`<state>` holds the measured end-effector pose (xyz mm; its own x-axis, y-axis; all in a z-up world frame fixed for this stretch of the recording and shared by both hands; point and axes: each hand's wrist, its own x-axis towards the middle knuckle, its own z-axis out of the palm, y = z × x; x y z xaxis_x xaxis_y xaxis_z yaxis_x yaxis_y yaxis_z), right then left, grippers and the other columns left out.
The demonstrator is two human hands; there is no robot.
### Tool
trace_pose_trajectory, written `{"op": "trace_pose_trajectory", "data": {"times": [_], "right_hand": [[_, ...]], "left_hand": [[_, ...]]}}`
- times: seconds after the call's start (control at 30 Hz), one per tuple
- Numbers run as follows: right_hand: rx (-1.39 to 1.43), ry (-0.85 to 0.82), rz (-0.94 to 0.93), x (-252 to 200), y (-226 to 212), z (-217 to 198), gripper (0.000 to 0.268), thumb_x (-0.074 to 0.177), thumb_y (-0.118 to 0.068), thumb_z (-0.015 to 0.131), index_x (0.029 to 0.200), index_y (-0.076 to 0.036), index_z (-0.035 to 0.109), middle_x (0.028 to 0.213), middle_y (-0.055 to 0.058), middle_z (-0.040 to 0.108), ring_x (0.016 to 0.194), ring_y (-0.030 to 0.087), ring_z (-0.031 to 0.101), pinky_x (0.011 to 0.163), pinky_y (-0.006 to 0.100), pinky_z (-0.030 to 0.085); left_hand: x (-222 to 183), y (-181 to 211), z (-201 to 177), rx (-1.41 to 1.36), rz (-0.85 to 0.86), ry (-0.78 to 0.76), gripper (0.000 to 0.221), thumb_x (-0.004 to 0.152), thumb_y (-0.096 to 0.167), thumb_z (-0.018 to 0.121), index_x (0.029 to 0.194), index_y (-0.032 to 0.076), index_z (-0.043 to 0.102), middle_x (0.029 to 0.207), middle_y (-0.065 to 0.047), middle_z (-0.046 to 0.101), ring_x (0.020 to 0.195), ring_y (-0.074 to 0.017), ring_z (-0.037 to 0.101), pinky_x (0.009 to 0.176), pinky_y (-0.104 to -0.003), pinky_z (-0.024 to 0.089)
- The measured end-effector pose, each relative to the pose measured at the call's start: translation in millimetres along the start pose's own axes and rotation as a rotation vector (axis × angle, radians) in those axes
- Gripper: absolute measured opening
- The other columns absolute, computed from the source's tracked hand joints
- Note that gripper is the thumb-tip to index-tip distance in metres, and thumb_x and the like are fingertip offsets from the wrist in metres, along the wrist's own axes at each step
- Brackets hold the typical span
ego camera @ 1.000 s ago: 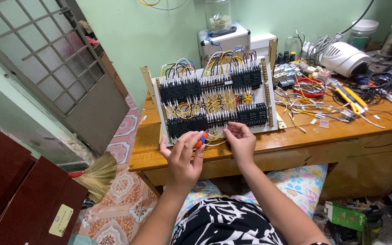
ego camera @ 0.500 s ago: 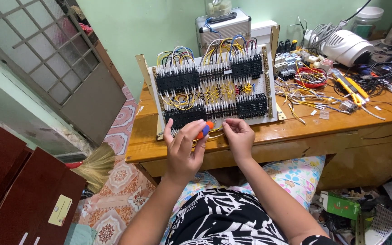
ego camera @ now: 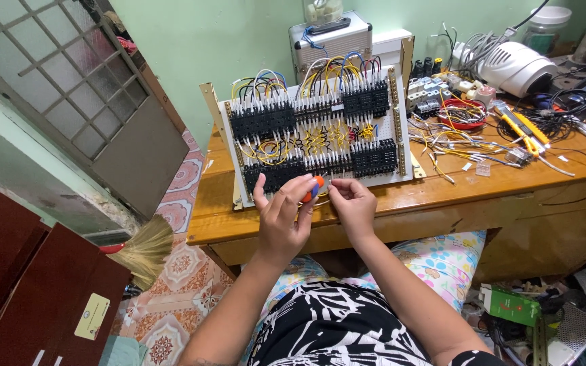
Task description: Connecting multiple wires to a terminal block on a circuit board using a screwdriver.
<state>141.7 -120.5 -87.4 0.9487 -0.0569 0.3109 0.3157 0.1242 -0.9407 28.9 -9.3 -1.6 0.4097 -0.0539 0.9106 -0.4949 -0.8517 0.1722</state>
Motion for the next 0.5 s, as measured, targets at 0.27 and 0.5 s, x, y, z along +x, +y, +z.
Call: {"op": "trace_pose_trajectory", "data": {"times": [0.27,0.5], "right_hand": [[0.009,-0.003,0.009,-1.9,-4.4,1.1,0.015,0.084,-0.006,0.081,0.098,-0.007,0.079,0.080,0.002,0.077,0.068,0.002,0.066,0.065,0.018,0.055],[-0.003,0.002,-0.004,1.4,4.1,2.2,0.015,0.082,-0.005,0.081,0.097,-0.008,0.079,0.080,0.002,0.077,0.067,0.002,0.067,0.065,0.019,0.056]], "left_hand": [[1.6,1.1,4.5,0.045,0.033,-0.033,0.037,0.094,0.012,0.072,0.129,0.020,0.064,0.124,-0.002,0.072,0.113,-0.0190,0.070,0.120,-0.063,0.011],[5.1,2.9,2.3,0.054,0.036,-0.037,0.037,0.095,0.012,0.071,0.130,0.020,0.064,0.124,-0.003,0.073,0.112,-0.0189,0.070,0.120,-0.064,0.009]]}}
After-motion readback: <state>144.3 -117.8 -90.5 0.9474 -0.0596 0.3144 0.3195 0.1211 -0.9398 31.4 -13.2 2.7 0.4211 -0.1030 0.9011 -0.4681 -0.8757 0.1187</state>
